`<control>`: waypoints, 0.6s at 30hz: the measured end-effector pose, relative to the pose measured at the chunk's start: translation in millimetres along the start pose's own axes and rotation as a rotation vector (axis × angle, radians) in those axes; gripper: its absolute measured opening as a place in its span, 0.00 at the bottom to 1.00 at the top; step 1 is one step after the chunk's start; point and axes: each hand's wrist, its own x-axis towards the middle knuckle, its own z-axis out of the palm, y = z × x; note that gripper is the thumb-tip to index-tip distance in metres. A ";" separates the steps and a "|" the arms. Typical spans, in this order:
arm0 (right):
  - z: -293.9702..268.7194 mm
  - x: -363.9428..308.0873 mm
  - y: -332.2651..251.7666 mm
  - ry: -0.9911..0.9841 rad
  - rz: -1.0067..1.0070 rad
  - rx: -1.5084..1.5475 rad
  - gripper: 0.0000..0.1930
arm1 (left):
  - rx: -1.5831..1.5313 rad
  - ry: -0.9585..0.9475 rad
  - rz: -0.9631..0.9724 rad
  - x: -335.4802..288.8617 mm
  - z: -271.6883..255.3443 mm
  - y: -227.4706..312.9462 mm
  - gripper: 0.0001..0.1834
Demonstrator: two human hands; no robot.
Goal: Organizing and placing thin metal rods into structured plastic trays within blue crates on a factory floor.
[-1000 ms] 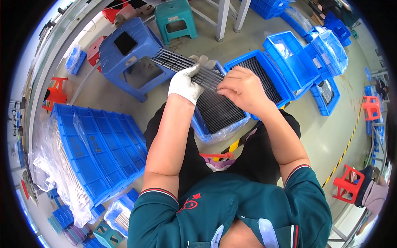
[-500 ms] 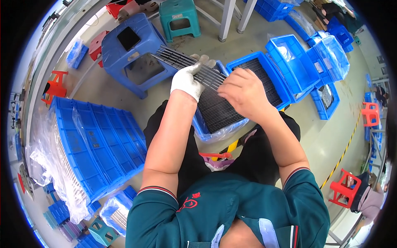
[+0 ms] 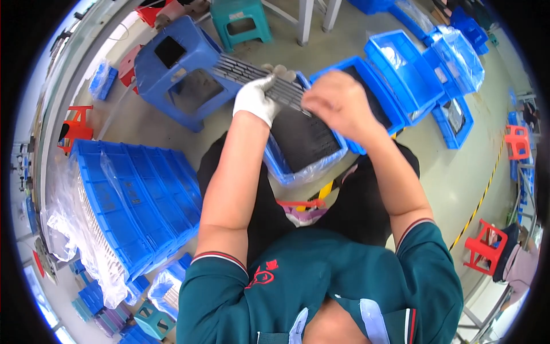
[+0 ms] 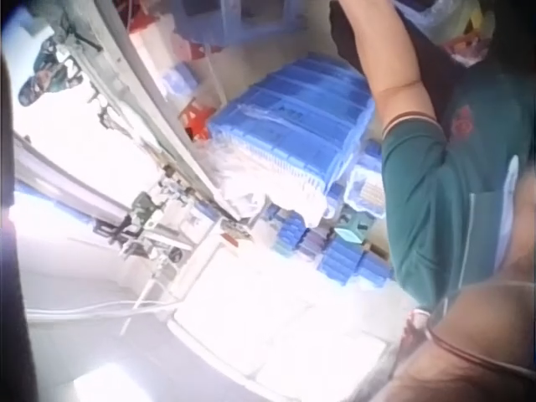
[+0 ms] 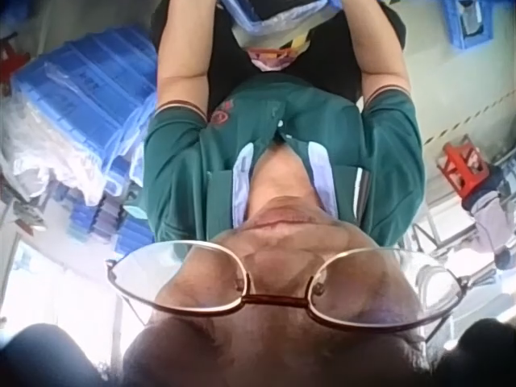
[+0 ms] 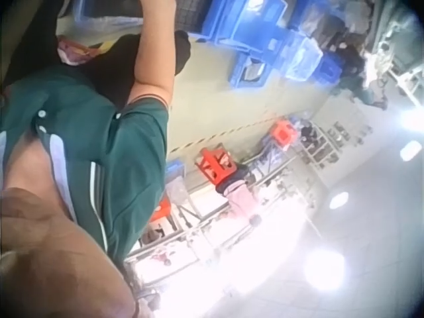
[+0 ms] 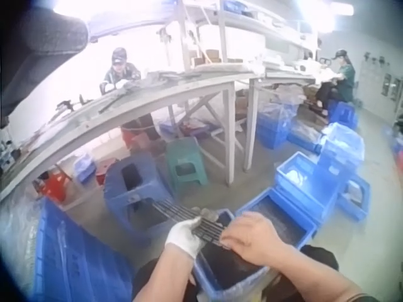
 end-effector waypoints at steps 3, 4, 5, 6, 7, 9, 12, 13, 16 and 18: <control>-18.1 6.8 -1.3 0.109 0.229 0.156 0.05 | 0.142 0.092 0.041 9.2 -1.9 -5.2 0.08; -21.7 3.3 2.4 0.115 0.297 0.138 0.06 | 0.180 0.109 -0.012 9.3 -6.9 -10.5 0.07; -24.8 0.1 8.2 0.125 0.358 0.115 0.07 | 0.218 0.117 -0.063 9.5 -5.2 -15.7 0.07; -27.7 -4.4 13.4 0.127 0.405 0.117 0.07 | 0.314 0.139 -0.103 15.0 -10.4 -23.4 0.07; -31.4 -11.0 16.9 0.138 0.425 0.111 0.07 | 0.376 0.133 -0.159 25.3 -19.7 -32.2 0.07; -34.2 -14.7 19.1 0.115 0.443 0.155 0.06 | 0.494 0.147 -0.273 50.1 -57.5 -42.9 0.06; -42.1 -18.5 13.6 0.116 0.427 0.064 0.06 | 0.757 0.214 -0.550 80.5 -121.6 -62.7 0.07; -43.6 -22.8 17.2 0.120 0.388 0.004 0.05 | 0.924 0.158 -0.597 85.6 -147.0 -76.9 0.06; -56.2 -33.4 21.4 0.133 0.332 -0.090 0.05 | 1.184 0.256 -0.761 97.5 -205.3 -123.2 0.08; -63.0 -18.1 12.0 0.191 0.248 -0.093 0.04 | 1.431 0.194 -0.827 111.6 -248.0 -112.3 0.08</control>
